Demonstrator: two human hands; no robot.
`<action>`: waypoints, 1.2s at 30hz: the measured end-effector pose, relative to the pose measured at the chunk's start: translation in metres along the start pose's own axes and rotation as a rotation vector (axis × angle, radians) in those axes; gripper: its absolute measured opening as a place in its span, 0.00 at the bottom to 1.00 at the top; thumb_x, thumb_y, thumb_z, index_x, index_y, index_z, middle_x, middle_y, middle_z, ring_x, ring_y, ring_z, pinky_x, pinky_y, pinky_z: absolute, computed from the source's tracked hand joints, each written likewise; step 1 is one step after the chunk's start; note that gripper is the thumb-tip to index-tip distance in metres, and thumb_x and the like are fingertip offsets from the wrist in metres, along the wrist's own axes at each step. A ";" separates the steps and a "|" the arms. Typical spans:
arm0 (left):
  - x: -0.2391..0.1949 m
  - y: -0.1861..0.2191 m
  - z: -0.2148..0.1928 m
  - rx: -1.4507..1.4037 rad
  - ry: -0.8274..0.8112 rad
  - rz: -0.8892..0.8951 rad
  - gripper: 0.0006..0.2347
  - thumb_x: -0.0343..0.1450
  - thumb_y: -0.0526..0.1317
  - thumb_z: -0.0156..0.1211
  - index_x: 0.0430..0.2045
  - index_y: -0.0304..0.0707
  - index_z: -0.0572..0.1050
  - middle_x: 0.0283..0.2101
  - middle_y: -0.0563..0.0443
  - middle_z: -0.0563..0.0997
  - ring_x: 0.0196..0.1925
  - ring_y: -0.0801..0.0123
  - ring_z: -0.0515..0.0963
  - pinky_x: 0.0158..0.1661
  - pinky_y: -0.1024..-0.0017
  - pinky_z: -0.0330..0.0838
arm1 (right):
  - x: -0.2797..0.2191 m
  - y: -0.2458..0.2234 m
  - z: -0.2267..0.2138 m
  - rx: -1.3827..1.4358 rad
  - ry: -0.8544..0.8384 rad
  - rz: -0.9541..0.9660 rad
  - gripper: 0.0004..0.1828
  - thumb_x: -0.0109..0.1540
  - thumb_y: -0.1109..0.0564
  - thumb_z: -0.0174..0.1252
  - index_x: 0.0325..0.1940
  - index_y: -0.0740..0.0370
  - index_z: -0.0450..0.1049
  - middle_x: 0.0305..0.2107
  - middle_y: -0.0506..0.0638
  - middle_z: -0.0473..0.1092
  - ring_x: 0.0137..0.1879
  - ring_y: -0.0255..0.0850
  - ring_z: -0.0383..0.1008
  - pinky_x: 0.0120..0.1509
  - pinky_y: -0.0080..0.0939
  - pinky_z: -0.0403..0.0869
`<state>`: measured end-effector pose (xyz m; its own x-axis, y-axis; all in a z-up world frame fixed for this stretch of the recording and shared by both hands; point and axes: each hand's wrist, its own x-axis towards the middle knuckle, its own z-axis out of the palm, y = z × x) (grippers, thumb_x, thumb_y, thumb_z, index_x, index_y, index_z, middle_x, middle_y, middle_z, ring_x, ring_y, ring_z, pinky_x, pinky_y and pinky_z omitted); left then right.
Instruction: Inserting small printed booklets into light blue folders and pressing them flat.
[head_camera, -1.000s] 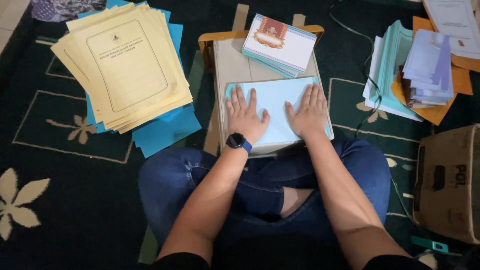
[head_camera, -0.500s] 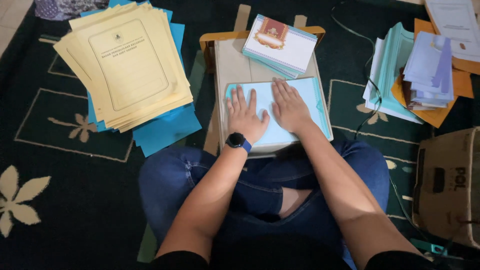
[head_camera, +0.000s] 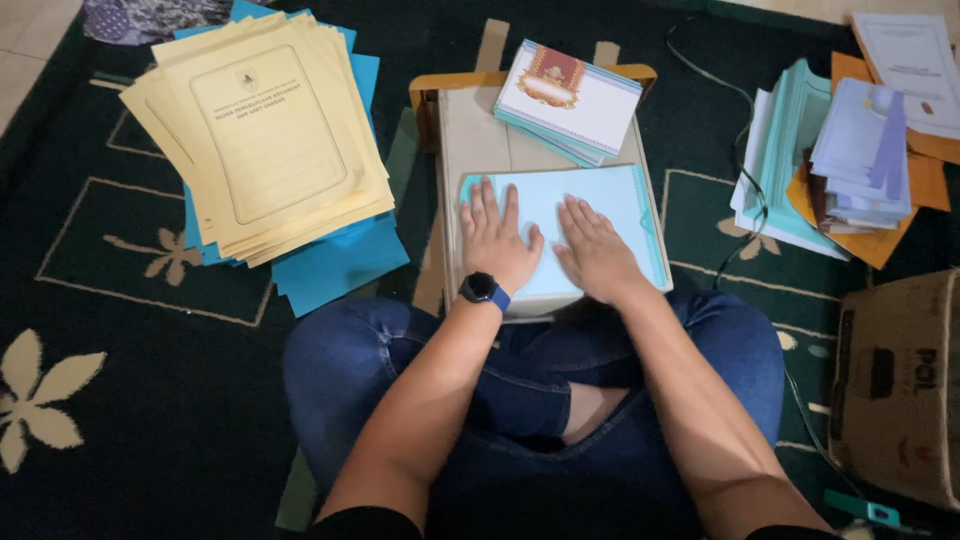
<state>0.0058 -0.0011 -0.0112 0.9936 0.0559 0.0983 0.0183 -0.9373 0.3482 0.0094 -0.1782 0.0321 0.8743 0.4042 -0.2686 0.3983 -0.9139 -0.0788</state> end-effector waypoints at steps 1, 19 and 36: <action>-0.001 -0.001 0.000 0.000 0.006 -0.004 0.32 0.72 0.56 0.39 0.72 0.43 0.54 0.77 0.31 0.46 0.80 0.45 0.40 0.75 0.49 0.30 | 0.011 0.012 0.001 -0.004 0.004 -0.005 0.37 0.73 0.37 0.28 0.83 0.56 0.41 0.79 0.53 0.37 0.84 0.47 0.36 0.84 0.48 0.39; -0.001 0.004 -0.016 -0.082 -0.101 -0.008 0.32 0.73 0.56 0.36 0.73 0.41 0.51 0.77 0.32 0.40 0.80 0.44 0.35 0.74 0.48 0.26 | 0.155 0.081 -0.063 0.076 0.347 0.092 0.22 0.67 0.37 0.61 0.52 0.54 0.82 0.45 0.56 0.78 0.51 0.61 0.78 0.53 0.60 0.76; -0.006 0.012 -0.051 -1.331 0.022 0.023 0.09 0.74 0.42 0.64 0.45 0.43 0.82 0.39 0.47 0.86 0.48 0.75 0.82 0.42 0.69 0.80 | -0.004 0.026 0.015 1.525 0.695 0.218 0.10 0.70 0.64 0.51 0.55 0.64 0.73 0.38 0.50 0.76 0.44 0.35 0.76 0.49 0.34 0.75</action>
<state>-0.0058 0.0052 0.0402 0.9899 0.0621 0.1274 -0.1337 0.1105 0.9848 0.0123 -0.2043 0.0162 0.9861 -0.1655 0.0116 0.0143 0.0151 -0.9998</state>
